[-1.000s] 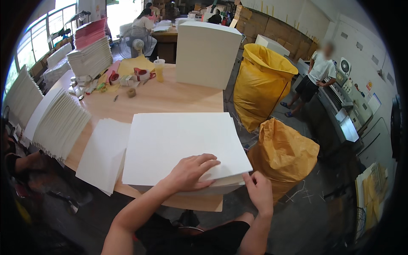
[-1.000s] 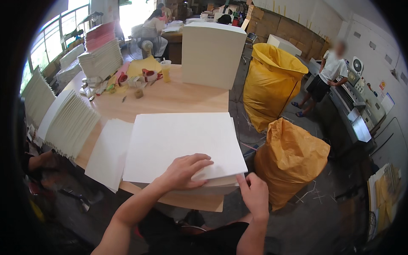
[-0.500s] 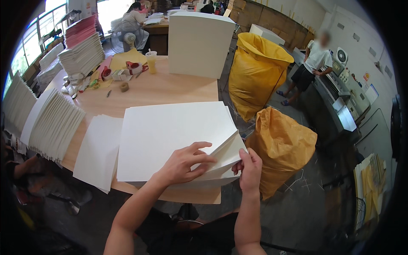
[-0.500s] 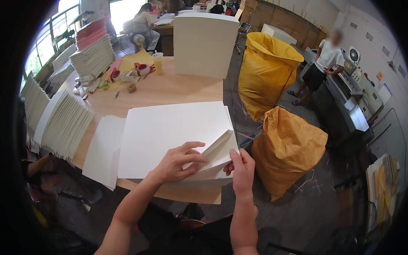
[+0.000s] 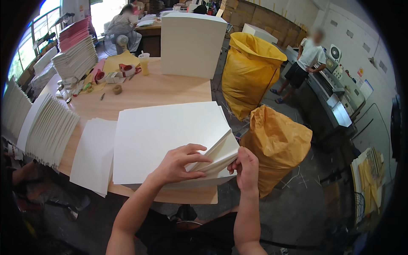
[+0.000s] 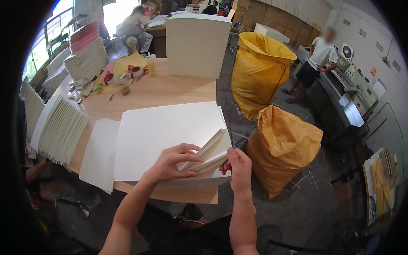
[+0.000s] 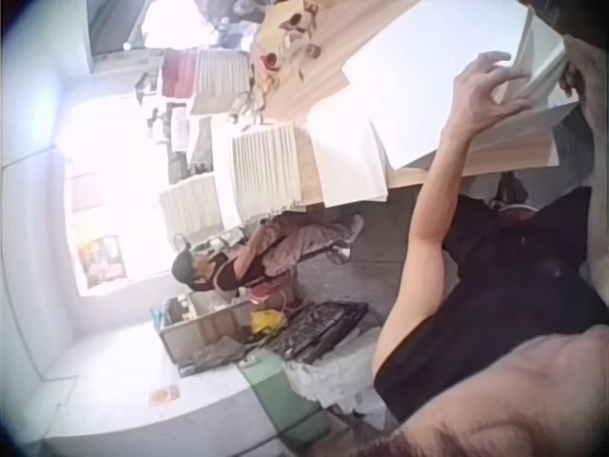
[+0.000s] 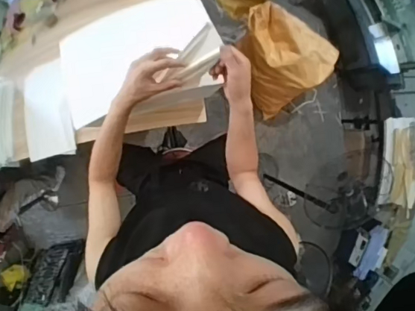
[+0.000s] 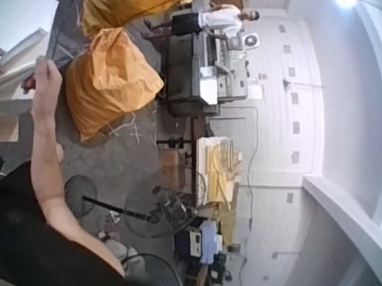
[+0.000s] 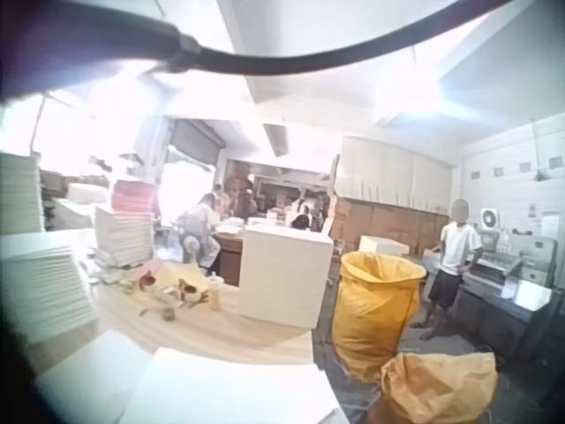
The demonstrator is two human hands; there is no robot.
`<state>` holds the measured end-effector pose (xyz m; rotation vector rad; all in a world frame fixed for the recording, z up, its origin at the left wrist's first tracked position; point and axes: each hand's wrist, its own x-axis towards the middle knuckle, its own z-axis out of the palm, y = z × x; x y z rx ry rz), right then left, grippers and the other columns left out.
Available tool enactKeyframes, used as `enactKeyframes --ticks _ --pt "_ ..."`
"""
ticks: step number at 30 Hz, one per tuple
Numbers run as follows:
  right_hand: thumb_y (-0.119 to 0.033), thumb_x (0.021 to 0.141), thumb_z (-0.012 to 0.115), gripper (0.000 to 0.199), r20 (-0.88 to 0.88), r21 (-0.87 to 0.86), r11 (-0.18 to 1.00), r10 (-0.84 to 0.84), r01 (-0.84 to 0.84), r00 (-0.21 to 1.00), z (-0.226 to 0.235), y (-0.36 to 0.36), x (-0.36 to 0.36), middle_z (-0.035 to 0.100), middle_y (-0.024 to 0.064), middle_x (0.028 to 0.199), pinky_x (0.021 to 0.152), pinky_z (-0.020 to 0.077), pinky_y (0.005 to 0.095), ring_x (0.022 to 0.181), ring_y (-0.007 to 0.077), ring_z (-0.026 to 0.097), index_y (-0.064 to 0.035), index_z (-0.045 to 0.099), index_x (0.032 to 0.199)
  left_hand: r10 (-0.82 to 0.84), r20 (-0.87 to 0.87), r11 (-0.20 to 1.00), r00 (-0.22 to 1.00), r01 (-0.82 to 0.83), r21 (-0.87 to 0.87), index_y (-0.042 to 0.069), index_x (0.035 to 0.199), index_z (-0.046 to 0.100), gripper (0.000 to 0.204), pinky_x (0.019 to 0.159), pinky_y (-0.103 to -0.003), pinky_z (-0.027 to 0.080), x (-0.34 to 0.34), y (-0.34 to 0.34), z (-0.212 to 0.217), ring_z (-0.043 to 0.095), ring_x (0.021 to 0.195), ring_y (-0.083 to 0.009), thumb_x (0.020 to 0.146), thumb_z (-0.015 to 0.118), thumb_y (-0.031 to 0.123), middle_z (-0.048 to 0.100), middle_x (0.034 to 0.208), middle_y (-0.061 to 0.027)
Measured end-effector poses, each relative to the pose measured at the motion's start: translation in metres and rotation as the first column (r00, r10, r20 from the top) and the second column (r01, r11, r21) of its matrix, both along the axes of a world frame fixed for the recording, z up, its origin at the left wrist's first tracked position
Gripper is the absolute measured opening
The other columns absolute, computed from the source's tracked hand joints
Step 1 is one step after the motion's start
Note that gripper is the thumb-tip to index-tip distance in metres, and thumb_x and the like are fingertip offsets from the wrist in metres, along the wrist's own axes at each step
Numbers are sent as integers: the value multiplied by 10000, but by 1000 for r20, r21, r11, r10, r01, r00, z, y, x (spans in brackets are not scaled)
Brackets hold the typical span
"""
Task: The person repeatedly picks up small stacks of white paper sheets from a table, aligns them, and places them onto a growing pile. The hands handle the sheets directly without tools, and the process continues throughout the clip.
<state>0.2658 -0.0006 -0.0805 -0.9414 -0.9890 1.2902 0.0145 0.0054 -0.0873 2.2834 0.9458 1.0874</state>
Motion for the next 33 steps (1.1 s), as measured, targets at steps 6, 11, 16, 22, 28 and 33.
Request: enactKeyframes --ticks 6,11,16,22,28,33 --pt "-255 1096 610 398 225 2 999 -45 45 973 6 -1 -10 526 -6 622 480 412 243 533 116 567 -121 498 739 76 2 996 997 -76 49 229 1251 773 333 908 -416 611 3 -4 0 727 1135 -325 935 749 127 626 1489 -138" --pt "-246 1102 610 390 -110 -37 998 40 -44 993 5 7 -6 564 19 617 506 455 279 572 149 628 -103 533 747 33 -83 994 996 -24 106 218 1178 760 345 867 -409 623 4 -6 2 737 1086 -292 868 875 318 634 1459 -102" --pt "-278 1110 609 407 -70 -28 998 53 -55 996 -2 7 -1 566 20 632 516 462 276 581 144 624 -103 529 751 21 16 997 1000 -22 79 217 1157 780 434 886 -398 627 1 0 -5 734 1092 -279 771 952 320 677 1385 -81" --pt "-352 1122 610 441 -128 84 996 42 -31 991 -12 2 0 563 26 670 520 448 259 589 120 587 -101 511 773 -8 48 999 999 5 47 223 1197 794 478 916 -402 621 1 3 -4 722 1137 -283 756 962 291 691 1364 -83" --pt "-340 1114 625 448 129 159 983 -110 88 986 -18 1 -8 520 -2 633 511 427 247 552 103 556 -101 502 756 51 13 997 999 -52 61 215 1278 783 441 940 -416 611 3 -1 -3 719 1169 -304 850 883 181 662 1425 -121" --pt "-239 1092 603 389 42 -3 999 -31 32 999 0 3 -8 526 0 599 488 435 254 540 132 598 -115 500 737 48 -16 998 999 -48 29 194 1251 782 363 921 -412 616 2 -3 -1 748 1109 -303 899 813 111 637 1467 -140"
